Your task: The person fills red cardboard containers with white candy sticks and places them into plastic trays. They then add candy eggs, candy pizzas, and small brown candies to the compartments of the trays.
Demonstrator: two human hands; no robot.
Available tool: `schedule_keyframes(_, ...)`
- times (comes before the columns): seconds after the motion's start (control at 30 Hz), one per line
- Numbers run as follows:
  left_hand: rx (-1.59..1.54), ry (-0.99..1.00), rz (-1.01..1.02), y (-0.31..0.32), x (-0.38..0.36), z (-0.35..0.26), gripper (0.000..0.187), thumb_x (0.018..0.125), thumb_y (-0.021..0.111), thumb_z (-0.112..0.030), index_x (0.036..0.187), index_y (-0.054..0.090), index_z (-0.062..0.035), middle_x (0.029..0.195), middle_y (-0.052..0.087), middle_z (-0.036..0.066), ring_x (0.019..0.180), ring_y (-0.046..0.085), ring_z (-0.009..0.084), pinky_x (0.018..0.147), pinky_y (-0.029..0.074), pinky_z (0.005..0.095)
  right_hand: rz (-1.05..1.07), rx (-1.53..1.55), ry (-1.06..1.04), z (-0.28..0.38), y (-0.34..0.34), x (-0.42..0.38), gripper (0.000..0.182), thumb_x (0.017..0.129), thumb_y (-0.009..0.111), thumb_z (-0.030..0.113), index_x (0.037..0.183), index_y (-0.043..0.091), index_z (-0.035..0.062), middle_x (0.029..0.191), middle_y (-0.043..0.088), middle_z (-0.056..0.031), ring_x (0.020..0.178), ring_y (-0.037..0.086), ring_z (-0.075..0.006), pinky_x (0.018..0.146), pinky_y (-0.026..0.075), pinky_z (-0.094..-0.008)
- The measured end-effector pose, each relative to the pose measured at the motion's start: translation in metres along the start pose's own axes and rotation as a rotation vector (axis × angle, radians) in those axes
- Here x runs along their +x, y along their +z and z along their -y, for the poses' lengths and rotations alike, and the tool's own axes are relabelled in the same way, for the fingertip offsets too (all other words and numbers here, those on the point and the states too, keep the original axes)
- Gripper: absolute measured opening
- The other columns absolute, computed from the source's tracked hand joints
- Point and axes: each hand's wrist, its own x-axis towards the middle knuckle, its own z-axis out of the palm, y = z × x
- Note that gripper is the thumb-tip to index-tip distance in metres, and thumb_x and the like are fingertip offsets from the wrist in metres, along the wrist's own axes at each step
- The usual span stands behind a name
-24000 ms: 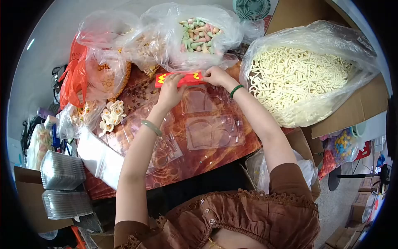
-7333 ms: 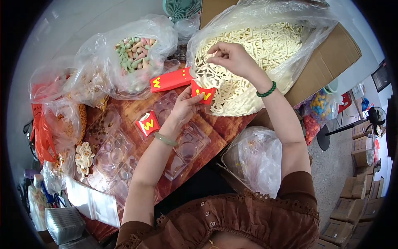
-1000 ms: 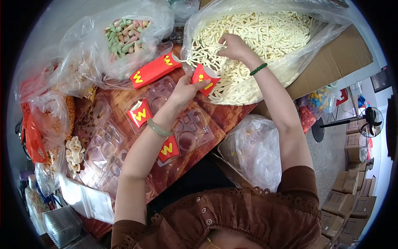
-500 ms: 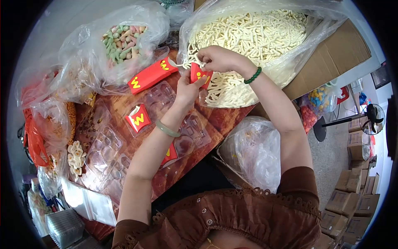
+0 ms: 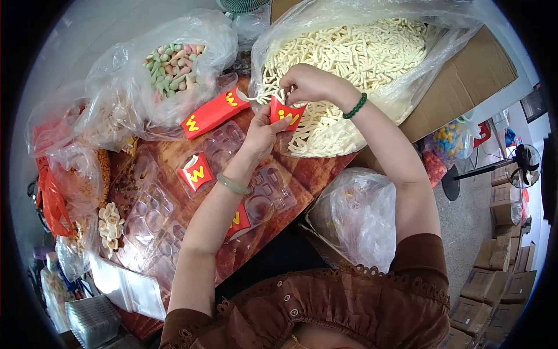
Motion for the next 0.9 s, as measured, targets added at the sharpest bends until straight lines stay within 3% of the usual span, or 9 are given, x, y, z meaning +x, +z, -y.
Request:
schedule_keyframes(0.03,0.002,-0.009,0.001,-0.001,0.002,0.001,0.033,0.087,0.058,-0.001,0.119,0.048,-0.0049,0.107,0.060,0.009,0.092,0.062,0.0208,0.071,0.058,0.0343,-0.230,-0.002,-0.117,-0.005,0.011,-0.003,0.024,0.065,0.071,0.007,0.088,0.067,0.0044,0.073,0.063,-0.0126,0.065,0.061,-0.0260,0.061,0.049,-0.0340)
schedule_keyframes(0.17,-0.020,0.020,0.008,0.001,0.001,-0.002,0.039,0.087,0.059,-0.001,0.123,0.046,-0.0049,0.107,0.059,0.009,0.089,0.063,0.0192,0.071,0.056,0.0315,-0.256,0.053,0.035,0.001,0.017,-0.005,0.021,0.069,0.068,0.006,0.089,0.066,0.0029,0.076,0.065,-0.0111,0.066,0.062,-0.0222,0.060,0.049,-0.0323)
schedule_keyframes(0.33,0.046,0.042,-0.024,-0.003,0.000,0.003,0.038,0.086,0.061,-0.002,0.122,0.047,-0.0033,0.104,0.060,0.009,0.087,0.062,0.0174,0.069,0.056,0.0293,0.110,0.600,0.193,0.000,0.007,-0.004,0.020,0.073,0.063,0.005,0.092,0.063,-0.0009,0.075,0.066,-0.0084,0.069,0.063,-0.0150,0.061,0.049,-0.0280)
schedule_keyframes(0.37,0.078,0.086,0.014,-0.004,0.002,0.007,0.038,0.086,0.061,-0.002,0.121,0.047,-0.0025,0.103,0.060,0.009,0.086,0.062,0.0167,0.068,0.055,0.0286,0.148,0.246,0.110,0.004,0.007,0.000,0.019,0.073,0.062,0.005,0.091,0.064,-0.0009,0.072,0.065,-0.0097,0.068,0.063,-0.0162,0.061,0.050,-0.0289)
schedule_keyframes(0.4,0.079,0.086,0.016,0.000,-0.001,0.006,0.038,0.086,0.061,-0.002,0.121,0.047,-0.0025,0.103,0.060,0.009,0.086,0.062,0.0167,0.068,0.055,0.0286,0.147,0.246,0.111,0.005,0.009,-0.001,0.019,0.073,0.062,0.005,0.091,0.064,-0.0009,0.072,0.065,-0.0097,0.068,0.063,-0.0162,0.061,0.050,-0.0289)
schedule_keyframes(0.47,0.028,0.084,-0.053,0.005,-0.008,0.000,0.037,0.085,0.062,0.000,0.119,0.047,-0.0015,0.102,0.061,0.008,0.085,0.062,0.0155,0.066,0.055,0.0280,-0.155,0.079,0.036,0.010,0.016,-0.004,0.019,0.072,0.061,0.004,0.091,0.064,-0.0007,0.071,0.065,-0.0113,0.067,0.063,-0.0176,0.060,0.049,-0.0294)
schedule_keyframes(0.63,0.062,0.118,-0.038,-0.002,-0.011,-0.001,0.038,0.085,0.061,0.001,0.120,0.047,-0.0013,0.102,0.061,0.008,0.084,0.061,0.0152,0.065,0.054,0.0281,-0.187,0.158,0.023,0.022,0.017,-0.004,0.023,0.074,0.060,0.008,0.094,0.065,-0.0012,0.072,0.065,-0.0114,0.066,0.062,-0.0169,0.062,0.049,-0.0287)
schedule_keyframes(0.7,0.053,0.115,-0.031,-0.002,-0.011,-0.001,0.038,0.085,0.061,0.002,0.120,0.047,-0.0012,0.103,0.061,0.008,0.084,0.061,0.0151,0.066,0.054,0.0281,0.173,0.378,0.090,0.025,0.005,-0.008,0.022,0.078,0.060,0.012,0.095,0.065,-0.0020,0.072,0.065,-0.0097,0.066,0.059,-0.0124,0.063,0.048,-0.0268)
schedule_keyframes(0.9,0.067,0.130,-0.031,0.002,-0.024,-0.006,0.037,0.084,0.061,0.003,0.119,0.048,-0.0008,0.103,0.061,0.007,0.088,0.060,0.0138,0.075,0.053,0.0274,-0.099,0.389,0.084,0.028,0.015,-0.019,0.018,0.083,0.061,0.014,0.092,0.065,-0.0013,0.073,0.066,-0.0094,0.067,0.061,-0.0137,0.062,0.049,-0.0271)
